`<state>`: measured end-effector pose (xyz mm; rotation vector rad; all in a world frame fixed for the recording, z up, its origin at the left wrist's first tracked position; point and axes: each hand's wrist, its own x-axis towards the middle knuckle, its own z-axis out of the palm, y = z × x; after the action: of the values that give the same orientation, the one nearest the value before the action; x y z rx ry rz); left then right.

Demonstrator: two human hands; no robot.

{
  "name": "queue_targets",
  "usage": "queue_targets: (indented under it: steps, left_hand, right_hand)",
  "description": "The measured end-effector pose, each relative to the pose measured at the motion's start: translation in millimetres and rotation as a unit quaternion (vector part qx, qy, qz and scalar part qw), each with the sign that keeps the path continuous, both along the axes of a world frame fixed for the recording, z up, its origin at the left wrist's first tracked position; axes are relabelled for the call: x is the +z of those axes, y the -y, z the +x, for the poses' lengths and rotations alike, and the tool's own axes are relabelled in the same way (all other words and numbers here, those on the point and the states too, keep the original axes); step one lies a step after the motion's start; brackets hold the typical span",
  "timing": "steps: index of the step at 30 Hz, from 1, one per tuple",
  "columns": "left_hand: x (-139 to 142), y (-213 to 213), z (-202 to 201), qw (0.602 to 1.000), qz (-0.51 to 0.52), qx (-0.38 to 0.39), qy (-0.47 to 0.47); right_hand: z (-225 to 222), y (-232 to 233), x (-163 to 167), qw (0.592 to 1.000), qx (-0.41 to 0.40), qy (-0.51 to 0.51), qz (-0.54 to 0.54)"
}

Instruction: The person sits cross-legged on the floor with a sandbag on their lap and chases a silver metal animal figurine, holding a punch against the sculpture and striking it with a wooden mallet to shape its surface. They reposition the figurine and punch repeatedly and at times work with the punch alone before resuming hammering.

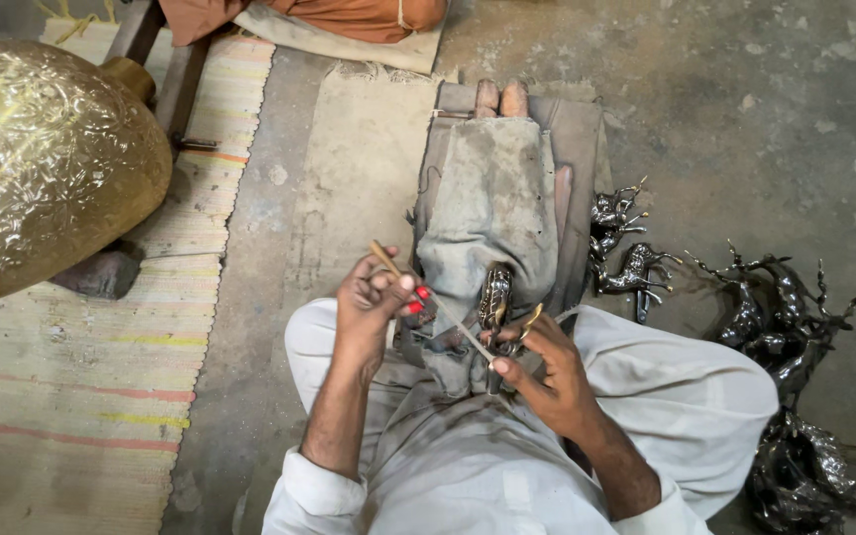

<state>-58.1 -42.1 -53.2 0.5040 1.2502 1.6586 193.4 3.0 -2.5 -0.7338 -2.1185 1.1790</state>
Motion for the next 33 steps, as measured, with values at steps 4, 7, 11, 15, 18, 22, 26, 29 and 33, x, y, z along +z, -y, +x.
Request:
queue_targets:
  steps: [4, 7, 11, 15, 18, 22, 26, 29, 33]
  left_hand:
    - [-4.3, 1.9, 11.9, 0.998, 0.028, -0.040, -0.049]
    - [0.3, 2.9, 15.7, 0.998, -0.003, -0.051, -0.031]
    - [10.7, 1.9, 19.6, 0.998, 0.009, -0.056, -0.008]
    - [15.1, -2.4, 26.9, 0.998, 0.014, -0.060, -0.027]
    - [15.4, -6.8, 32.8, 0.998, 0.025, -0.062, -0.011]
    - [15.8, -11.6, 39.2, 0.997, 0.032, -0.073, -0.018]
    - [16.1, -14.5, 39.8, 0.996, 0.022, -0.079, -0.022]
    - [15.7, -19.0, 37.7, 0.995, 0.033, -0.088, -0.024]
    - [16.3, -27.8, 33.8, 0.991, 0.041, -0.115, -0.056]
  right_hand:
    - [3.8, -1.3, 0.6, 1.000, 0.007, 0.006, 0.010]
    - [2.8, -1.3, -1.7, 1.000, 0.011, 0.015, -0.010]
    - [3.7, -3.2, -2.8, 1.000, 0.016, 0.002, -0.021]
    - [10.3, -7.5, 1.9, 0.998, 0.041, -0.024, -0.048]
    - [16.1, -10.1, 2.8, 0.998, 0.047, 0.008, -0.038]
    - [35.2, -15.9, -9.1, 0.994, -0.012, -0.057, -0.088]
    - [58.0, -35.6, -32.5, 0.939, -0.244, -0.062, -0.233]
    - [65.4, -43.6, -38.1, 0.919, -0.300, 0.080, -0.245]
    - [51.4, -25.1, -33.1, 0.897, -0.208, 0.360, -0.148]
